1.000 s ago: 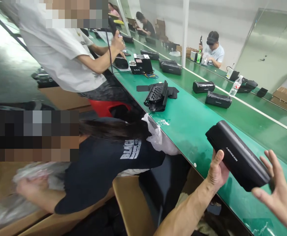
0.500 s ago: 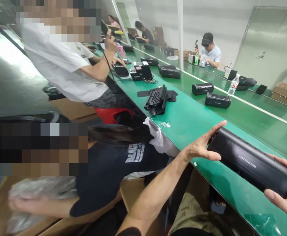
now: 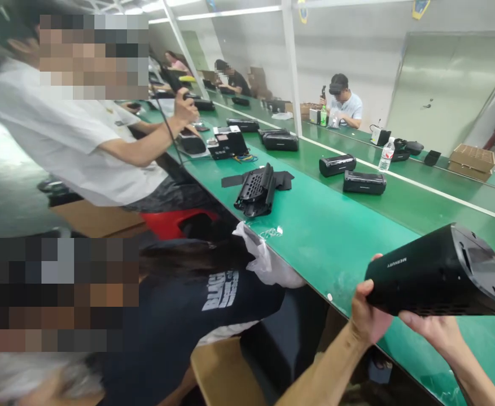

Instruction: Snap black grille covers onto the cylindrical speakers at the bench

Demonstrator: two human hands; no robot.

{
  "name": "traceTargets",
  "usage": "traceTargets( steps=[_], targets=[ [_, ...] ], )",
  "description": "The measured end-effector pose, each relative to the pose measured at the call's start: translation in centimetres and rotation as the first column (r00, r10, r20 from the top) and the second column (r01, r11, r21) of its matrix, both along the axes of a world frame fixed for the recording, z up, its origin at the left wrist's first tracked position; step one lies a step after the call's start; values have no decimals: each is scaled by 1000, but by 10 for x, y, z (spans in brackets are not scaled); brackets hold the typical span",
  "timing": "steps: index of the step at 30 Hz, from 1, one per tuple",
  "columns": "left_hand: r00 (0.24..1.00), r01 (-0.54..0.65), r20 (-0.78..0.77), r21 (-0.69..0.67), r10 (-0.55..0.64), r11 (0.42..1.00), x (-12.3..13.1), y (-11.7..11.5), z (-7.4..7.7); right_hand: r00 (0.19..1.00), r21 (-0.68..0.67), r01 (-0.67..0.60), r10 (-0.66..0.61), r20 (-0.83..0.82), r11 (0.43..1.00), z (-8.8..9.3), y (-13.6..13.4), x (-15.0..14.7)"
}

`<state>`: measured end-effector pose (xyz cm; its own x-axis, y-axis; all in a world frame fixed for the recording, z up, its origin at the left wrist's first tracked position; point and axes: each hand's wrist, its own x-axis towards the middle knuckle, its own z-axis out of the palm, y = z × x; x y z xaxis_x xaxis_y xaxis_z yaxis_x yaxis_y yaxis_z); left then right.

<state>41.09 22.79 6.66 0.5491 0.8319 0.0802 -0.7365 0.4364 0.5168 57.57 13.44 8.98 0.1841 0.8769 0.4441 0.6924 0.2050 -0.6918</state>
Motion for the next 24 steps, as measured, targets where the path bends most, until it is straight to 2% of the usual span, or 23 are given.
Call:
traceTargets(
  steps=[1,3,4,5,6,8,10,11,12,14,16,18,20,21,24],
  targets=[
    [998,3,-64,16,-2,1000,-2,-1,-2,999,22,41,-40,-12,999,1,4,-1],
    [976,-33,-208,109,56,993,-18,7,2,997,39,69,-70,27,997,18,6,6],
    [966,-62,-239,164,101,985,-29,14,8,993,38,58,-62,98,998,31,6,11],
    [950,-74,-273,287,155,955,-41,22,14,976,29,32,-38,214,999,46,5,16],
    [931,-53,-309,413,195,909,-50,30,21,932,20,4,-11,361,1000,60,5,21],
    [882,34,-404,566,241,823,-61,39,34,781,-2,-43,35,623,999,82,7,27],
    [842,83,-478,572,250,816,-60,40,39,671,-47,-86,93,736,995,92,10,31],
    [834,73,-490,553,252,830,-58,39,39,656,-72,-111,128,744,991,93,10,33],
    [837,52,-484,535,255,843,-56,37,37,669,-82,-128,147,728,988,91,9,35],
    [856,-5,-439,520,273,854,-55,33,31,771,-70,-112,131,623,991,84,2,44],
    [876,-68,-379,517,299,854,-58,30,25,918,-94,-58,90,387,994,72,-10,52],
    [889,-99,-342,505,305,857,-63,30,23,995,-164,-55,68,76,985,59,-21,57],
    [899,-90,-334,490,283,867,-65,31,25,986,-184,-92,64,-155,979,49,-26,54],
    [903,-75,-339,481,264,873,-65,31,27,975,-170,-92,54,-216,981,46,-27,50],
    [907,-43,-351,472,233,880,-64,30,35,962,-104,-66,35,-270,992,45,-26,38]
  ],
)
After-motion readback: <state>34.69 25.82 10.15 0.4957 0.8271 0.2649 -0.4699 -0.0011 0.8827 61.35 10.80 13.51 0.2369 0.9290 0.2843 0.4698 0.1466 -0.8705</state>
